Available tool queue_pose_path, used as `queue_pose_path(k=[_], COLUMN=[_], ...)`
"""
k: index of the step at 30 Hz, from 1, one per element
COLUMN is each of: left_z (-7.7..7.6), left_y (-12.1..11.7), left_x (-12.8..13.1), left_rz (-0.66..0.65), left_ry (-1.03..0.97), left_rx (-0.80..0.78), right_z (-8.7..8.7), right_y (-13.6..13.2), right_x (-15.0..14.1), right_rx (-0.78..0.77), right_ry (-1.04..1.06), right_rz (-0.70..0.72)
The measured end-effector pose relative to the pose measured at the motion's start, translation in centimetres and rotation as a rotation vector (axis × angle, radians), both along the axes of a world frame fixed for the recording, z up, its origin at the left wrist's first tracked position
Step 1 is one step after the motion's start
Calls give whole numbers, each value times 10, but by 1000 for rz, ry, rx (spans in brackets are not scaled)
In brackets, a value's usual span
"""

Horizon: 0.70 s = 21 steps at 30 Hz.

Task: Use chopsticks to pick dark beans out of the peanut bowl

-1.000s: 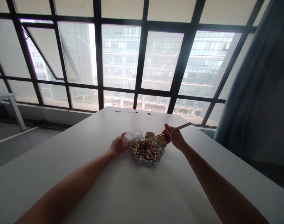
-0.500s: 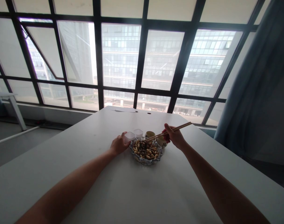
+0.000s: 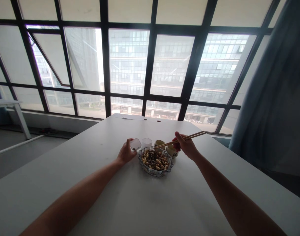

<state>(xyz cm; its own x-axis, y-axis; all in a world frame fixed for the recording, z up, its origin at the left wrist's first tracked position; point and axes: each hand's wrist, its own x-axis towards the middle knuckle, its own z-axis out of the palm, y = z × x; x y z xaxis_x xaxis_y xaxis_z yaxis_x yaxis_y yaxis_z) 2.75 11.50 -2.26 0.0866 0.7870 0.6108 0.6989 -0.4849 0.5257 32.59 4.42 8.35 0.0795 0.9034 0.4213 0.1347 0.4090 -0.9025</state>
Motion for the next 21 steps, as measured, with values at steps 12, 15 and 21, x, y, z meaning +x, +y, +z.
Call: queue_pose_path(k=[12, 15, 21], left_z=[-3, -2, -3], left_y=[1, 0, 4], left_x=[-2, -1, -1], left_rz=[-6, 0, 6], left_ry=[-10, -15, -48], left_rx=[-12, -22, 7], right_z=[0, 1, 1], right_y=[2, 2, 1], right_x=[5, 4, 4], right_rx=[-1, -2, 2], right_ry=[-14, -19, -21], right_rz=[18, 14, -6])
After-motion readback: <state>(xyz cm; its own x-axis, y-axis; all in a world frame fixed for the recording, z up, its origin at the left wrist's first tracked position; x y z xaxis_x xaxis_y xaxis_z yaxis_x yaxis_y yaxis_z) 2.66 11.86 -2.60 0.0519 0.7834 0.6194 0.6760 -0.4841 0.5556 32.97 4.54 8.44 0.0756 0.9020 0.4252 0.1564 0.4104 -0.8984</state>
